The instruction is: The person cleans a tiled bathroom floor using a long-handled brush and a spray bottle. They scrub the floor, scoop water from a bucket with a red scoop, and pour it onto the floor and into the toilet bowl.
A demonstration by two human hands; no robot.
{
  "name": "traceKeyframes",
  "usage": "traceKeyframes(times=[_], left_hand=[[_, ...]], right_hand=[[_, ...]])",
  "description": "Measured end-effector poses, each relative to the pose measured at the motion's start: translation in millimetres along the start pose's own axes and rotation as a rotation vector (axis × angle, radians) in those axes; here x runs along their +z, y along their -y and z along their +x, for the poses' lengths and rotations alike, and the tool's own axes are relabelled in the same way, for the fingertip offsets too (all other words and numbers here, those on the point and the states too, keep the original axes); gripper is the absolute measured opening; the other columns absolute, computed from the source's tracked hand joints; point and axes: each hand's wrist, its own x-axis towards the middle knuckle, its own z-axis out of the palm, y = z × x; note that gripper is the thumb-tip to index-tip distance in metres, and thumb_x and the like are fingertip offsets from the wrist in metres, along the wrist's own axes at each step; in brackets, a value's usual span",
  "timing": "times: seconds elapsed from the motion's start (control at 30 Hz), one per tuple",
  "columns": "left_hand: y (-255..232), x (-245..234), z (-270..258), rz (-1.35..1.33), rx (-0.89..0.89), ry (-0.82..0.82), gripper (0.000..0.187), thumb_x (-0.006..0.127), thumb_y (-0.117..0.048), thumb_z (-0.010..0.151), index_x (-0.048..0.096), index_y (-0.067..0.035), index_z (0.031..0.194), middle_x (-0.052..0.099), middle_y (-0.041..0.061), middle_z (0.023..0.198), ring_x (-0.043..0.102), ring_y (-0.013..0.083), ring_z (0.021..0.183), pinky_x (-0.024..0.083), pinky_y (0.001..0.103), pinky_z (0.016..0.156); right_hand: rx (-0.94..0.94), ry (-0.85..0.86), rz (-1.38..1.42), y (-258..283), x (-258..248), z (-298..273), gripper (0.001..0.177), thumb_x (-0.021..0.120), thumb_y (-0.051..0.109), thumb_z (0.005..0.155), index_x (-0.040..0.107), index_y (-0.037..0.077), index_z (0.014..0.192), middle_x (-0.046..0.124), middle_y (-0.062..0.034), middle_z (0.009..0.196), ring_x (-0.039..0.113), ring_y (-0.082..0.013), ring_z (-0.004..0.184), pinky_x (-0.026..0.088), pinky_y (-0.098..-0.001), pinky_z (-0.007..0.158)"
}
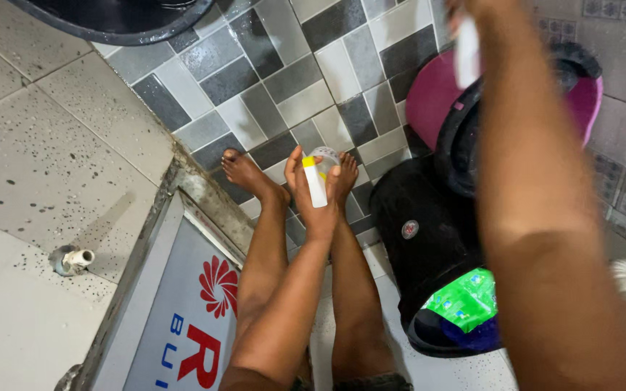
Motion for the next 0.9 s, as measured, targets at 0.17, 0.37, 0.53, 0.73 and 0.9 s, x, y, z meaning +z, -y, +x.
traceKeyframes(times=[0.17, 0.37, 0.53, 0.73, 0.9], left_hand=[[-3.6, 0.6, 3.5, -0.102, -0.065, 0.019, 0.044, 0.078, -0.029, 0.092, 0.063, 0.000, 0.122, 0.049, 0.017, 0.146, 0.054, 0.0306, 0.133, 0.045, 0.042, 0.111], [-8.8, -4.7, 13.9, -0.071, -0.064, -0.039, 0.045, 0.080, -0.029, 0.092, 0.063, -0.001, 0.124, 0.050, 0.015, 0.145, 0.058, 0.0279, 0.127, 0.047, 0.040, 0.108], [-2.0, -5.2, 18.4, -0.159, -0.087, -0.059, 0.053, 0.078, -0.029, 0.093, 0.058, 0.000, 0.132, 0.050, 0.012, 0.142, 0.061, 0.0236, 0.120, 0.049, 0.037, 0.106], [-1.7, -15.5, 25.7, -0.143, -0.099, -0.101, 0.050, 0.078, -0.027, 0.093, 0.059, 0.000, 0.131, 0.050, 0.012, 0.143, 0.061, 0.0227, 0.121, 0.050, 0.036, 0.103], [-9.7, -22.9, 34.1, -0.213, -0.139, -0.145, 0.053, 0.076, -0.027, 0.096, 0.054, 0.001, 0.136, 0.046, 0.011, 0.145, 0.060, 0.0209, 0.121, 0.051, 0.034, 0.102]], right_hand=[[0.033, 0.048, -0.132, 35.3, -25.1, -23.8, 0.057, 0.049, 0.031, 0.109, 0.028, 0.030, 0.162, 0.057, -0.0075, 0.073, 0.049, -0.0163, 0.044, 0.043, -0.0341, 0.034], [0.204, 0.128, -0.169, 17.5, 2.6, -106.1, 0.058, 0.049, 0.037, 0.108, 0.030, 0.034, 0.163, 0.053, -0.0113, 0.070, 0.046, -0.0198, 0.042, 0.043, -0.0367, 0.034], [0.056, 0.067, -0.161, 24.3, -5.3, -49.2, 0.044, 0.048, 0.034, 0.108, 0.038, 0.022, 0.149, 0.056, -0.0103, 0.074, 0.050, -0.0198, 0.043, 0.046, -0.0393, 0.034], [-0.032, 0.017, -0.060, 2.0, 47.2, 20.6, 0.030, 0.048, 0.040, 0.112, 0.046, 0.013, 0.125, 0.057, -0.0106, 0.070, 0.055, -0.0220, 0.045, 0.046, -0.0409, 0.038], [-0.380, -0.038, -0.315, -111.4, 94.2, -31.1, 0.040, 0.050, 0.043, 0.119, 0.056, 0.005, 0.109, 0.062, -0.0113, 0.070, 0.064, -0.0216, 0.049, 0.049, -0.0385, 0.044]])
